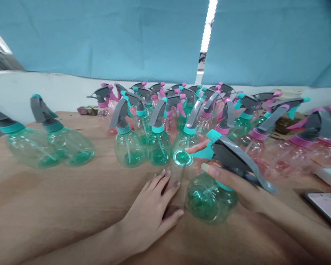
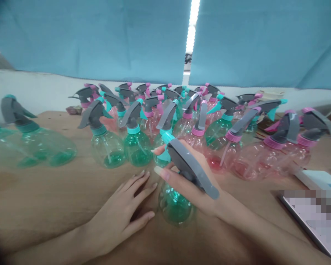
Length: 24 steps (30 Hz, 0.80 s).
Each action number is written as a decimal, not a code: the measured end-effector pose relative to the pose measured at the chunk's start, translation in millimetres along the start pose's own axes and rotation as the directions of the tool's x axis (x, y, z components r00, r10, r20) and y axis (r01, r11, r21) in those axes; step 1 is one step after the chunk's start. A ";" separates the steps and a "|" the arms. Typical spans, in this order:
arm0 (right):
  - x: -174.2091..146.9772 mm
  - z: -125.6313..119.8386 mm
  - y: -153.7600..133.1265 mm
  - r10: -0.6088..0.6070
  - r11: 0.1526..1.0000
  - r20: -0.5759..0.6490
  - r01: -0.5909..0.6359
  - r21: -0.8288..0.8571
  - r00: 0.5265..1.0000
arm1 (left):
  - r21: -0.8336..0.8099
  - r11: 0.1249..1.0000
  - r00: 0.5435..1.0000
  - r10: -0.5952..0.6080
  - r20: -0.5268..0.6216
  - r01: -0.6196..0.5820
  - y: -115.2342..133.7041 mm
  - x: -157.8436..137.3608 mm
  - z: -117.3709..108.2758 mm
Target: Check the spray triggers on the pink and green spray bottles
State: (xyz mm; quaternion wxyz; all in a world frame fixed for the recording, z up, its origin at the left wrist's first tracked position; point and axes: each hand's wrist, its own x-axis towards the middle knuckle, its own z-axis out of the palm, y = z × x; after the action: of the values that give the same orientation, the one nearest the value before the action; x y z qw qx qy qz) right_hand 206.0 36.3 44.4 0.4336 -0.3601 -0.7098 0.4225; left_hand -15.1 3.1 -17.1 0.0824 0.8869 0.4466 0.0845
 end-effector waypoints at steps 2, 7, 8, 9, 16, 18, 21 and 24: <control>0.3 -0.1 0.0 -0.008 1.000 -0.001 0.008 0.005 1.000 | 0.000 1.000 1.000 -0.003 0.007 0.003 0.6 0.4 -0.6; 0.7 -1.4 0.1 -0.008 1.000 0.021 0.007 0.023 1.000 | 0.000 1.000 1.000 -0.001 -0.005 0.001 0.4 1.8 0.6; 0.7 -1.5 -0.1 -0.011 1.000 0.011 0.011 0.025 1.000 | -0.004 1.000 1.000 0.002 -0.013 -0.002 0.1 1.7 1.2; 0.6 -1.6 -0.4 -0.013 1.000 0.001 0.013 0.025 1.000 | -0.007 1.000 1.000 0.003 -0.018 -0.003 -0.3 1.4 1.8; 1.6 -1.5 -2.3 -0.022 1.000 0.013 0.022 -0.006 1.000 | 0.017 1.000 1.000 0.003 0.000 -0.003 -1.0 0.3 2.5; 2.2 -2.2 -2.7 -0.030 0.999 0.004 0.030 -0.018 1.000 | 0.016 1.000 1.000 0.004 -0.002 -0.004 -0.7 0.6 2.2; 2.5 -3.4 -1.2 0.009 0.999 0.016 -0.009 -0.032 1.000 | 0.009 1.000 1.000 0.007 -0.018 -0.007 -0.5 0.7 1.9; 2.4 -3.1 4.5 0.031 0.999 0.032 -0.031 -0.027 0.999 | 0.010 1.000 0.999 0.008 -0.032 -0.007 -0.9 0.6 1.9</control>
State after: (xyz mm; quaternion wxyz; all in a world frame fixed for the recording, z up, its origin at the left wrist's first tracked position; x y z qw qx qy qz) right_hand 208.6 41.0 41.9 0.4107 -0.3699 -0.7166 0.4255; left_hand -15.1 4.0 -19.1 0.0705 0.8875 0.4449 0.0970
